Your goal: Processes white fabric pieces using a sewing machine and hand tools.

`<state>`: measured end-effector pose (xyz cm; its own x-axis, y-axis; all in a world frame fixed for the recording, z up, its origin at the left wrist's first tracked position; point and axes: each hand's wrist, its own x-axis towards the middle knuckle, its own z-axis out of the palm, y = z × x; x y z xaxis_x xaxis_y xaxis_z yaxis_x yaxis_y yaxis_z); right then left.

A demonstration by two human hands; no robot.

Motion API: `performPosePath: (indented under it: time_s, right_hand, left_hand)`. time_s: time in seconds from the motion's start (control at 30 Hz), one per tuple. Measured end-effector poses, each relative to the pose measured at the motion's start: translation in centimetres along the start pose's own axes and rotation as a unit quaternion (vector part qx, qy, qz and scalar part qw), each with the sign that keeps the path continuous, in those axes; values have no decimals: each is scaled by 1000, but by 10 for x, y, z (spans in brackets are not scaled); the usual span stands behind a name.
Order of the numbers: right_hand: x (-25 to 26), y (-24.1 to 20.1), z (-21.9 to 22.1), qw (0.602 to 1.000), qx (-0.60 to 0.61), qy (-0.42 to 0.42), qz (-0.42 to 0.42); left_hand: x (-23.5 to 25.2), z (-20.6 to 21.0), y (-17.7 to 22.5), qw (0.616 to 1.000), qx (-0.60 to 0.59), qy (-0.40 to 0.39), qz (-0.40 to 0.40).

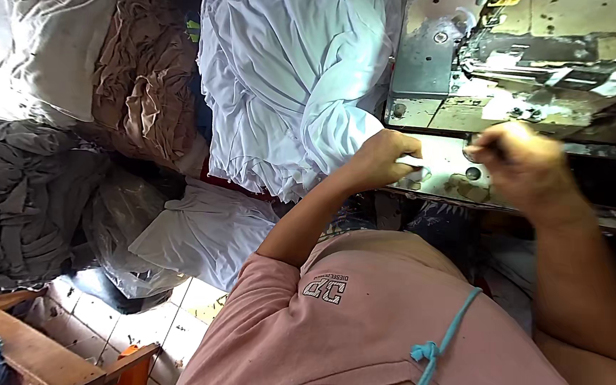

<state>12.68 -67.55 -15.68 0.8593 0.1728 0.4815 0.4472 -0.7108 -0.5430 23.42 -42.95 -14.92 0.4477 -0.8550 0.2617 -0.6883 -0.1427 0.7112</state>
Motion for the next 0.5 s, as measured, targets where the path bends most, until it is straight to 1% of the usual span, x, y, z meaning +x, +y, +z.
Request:
performPosePath:
  time_s: [0.03,0.07,0.13,0.23,0.3,0.4,0.5]
  right_hand:
    - [-9,14,-17,999,-19,20,43]
    - [-16,26,-27,995,-14,55,84]
    - [-20,20,-23,987,46,95,122]
    - [-9,-2,5,972,165,136,99]
    - [-3,-8,12,967,190,149,82]
    - [2,-16,20,986,122,103,53]
    - [13,-20,36,997,56,61,0]
  left_hand:
    - [-5,-8,-1,1000,16,16,-7]
    - [-7,-13,-5,999,8,42,-11]
    - [-3,-11,-13,996,-37,83,-1]
    - [11,2,-13,991,-67,109,35]
    - [14,4,-10,990,-60,120,37]
    - [12,2,-8,991,-51,115,41]
    - [11,0,-5,992,-32,112,48]
